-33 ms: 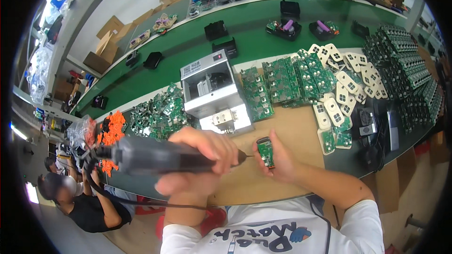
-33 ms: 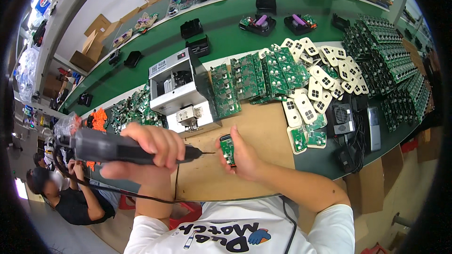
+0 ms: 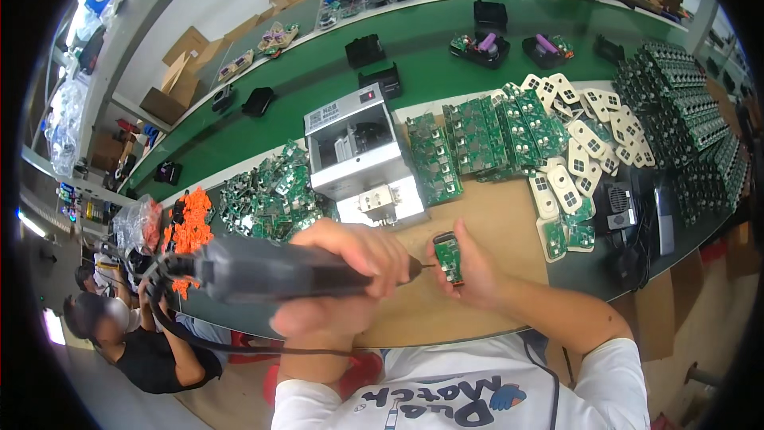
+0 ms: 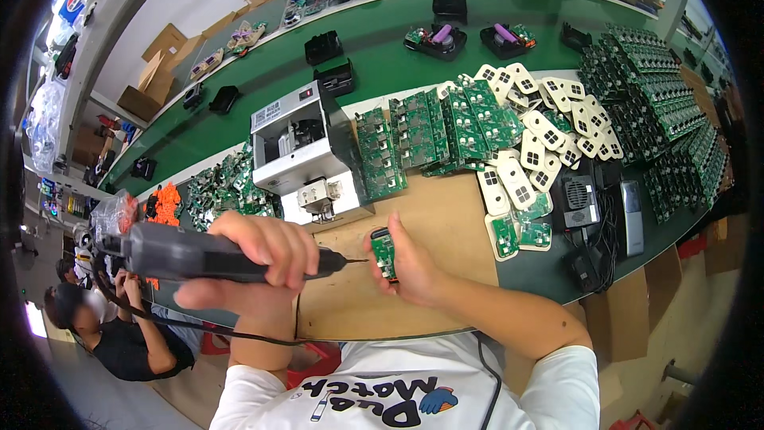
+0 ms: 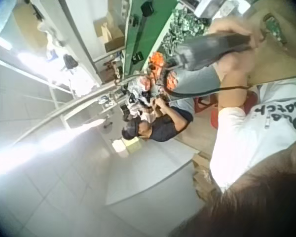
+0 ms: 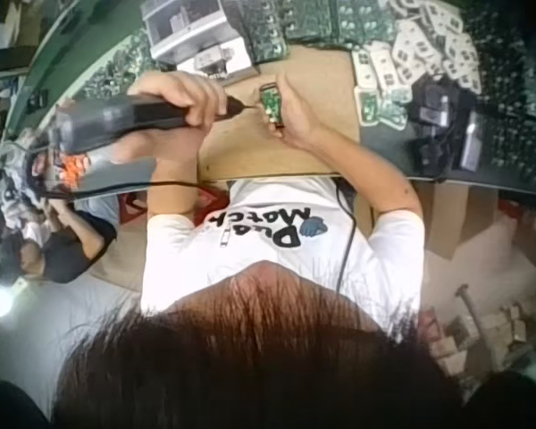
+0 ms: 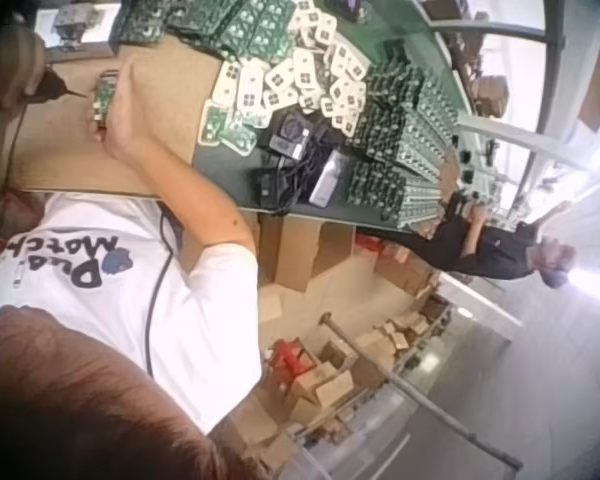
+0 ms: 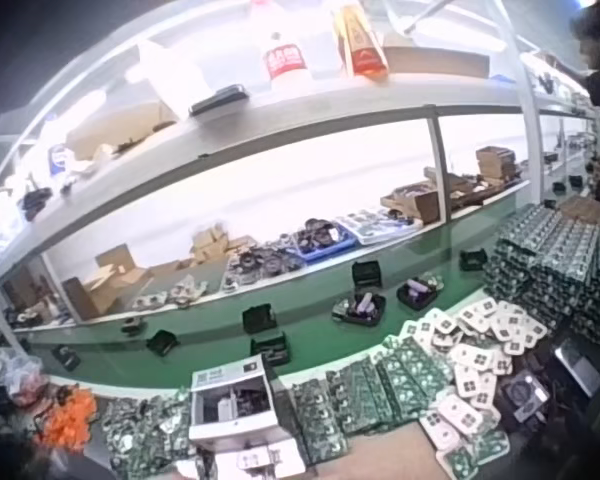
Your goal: Assembling small electronic devices by placing circuit boards into plastic housings and using an electric screwdriver to fasten them.
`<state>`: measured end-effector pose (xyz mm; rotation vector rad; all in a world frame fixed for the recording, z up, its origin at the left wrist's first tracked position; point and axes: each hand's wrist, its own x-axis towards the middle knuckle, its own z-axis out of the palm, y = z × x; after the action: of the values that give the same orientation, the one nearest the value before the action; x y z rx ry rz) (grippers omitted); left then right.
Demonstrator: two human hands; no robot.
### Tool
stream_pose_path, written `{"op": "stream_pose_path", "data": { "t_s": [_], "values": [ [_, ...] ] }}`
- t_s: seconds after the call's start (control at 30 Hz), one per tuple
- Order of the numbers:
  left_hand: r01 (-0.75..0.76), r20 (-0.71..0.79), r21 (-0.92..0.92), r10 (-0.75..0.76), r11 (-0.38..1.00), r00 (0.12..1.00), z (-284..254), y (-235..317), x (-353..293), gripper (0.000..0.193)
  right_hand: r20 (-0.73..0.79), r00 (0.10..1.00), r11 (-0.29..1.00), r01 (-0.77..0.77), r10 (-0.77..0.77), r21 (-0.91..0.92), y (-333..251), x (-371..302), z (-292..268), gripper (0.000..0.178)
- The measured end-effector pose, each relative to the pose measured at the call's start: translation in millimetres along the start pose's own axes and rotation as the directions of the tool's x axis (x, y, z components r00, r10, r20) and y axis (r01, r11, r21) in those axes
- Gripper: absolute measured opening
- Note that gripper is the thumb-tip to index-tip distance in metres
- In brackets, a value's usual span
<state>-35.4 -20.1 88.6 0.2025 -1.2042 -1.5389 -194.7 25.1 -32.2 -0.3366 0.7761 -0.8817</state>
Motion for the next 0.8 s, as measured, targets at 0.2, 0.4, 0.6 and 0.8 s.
{"op": "stream_pose_path", "data": {
  "t_s": [0.2,0.4,0.6,0.8],
  "values": [
    [0.018,0.039,0.076,-0.021,0.997,0.999,0,-21,-6,0.085,0.038,0.999,1.0,-0.022,0.021,0.001,2,1,1,0.067],
    [0.034,-0.001,0.126,-0.034,0.991,0.999,-3,-37,-11,0.083,0.018,0.998,0.988,-0.058,0.056,0.143,1,3,0,0.062],
    [0.02,0.023,0.217,-0.026,0.976,0.999,6,-43,-7,0.075,0.086,0.995,0.967,-0.076,0.057,0.244,4,9,-9,0.059],
    [-0.059,0.007,0.138,0.059,0.989,0.998,-8,-57,-11,0.071,0.014,0.996,0.969,-0.09,0.089,0.231,-2,6,-6,0.059]
  ]
}}
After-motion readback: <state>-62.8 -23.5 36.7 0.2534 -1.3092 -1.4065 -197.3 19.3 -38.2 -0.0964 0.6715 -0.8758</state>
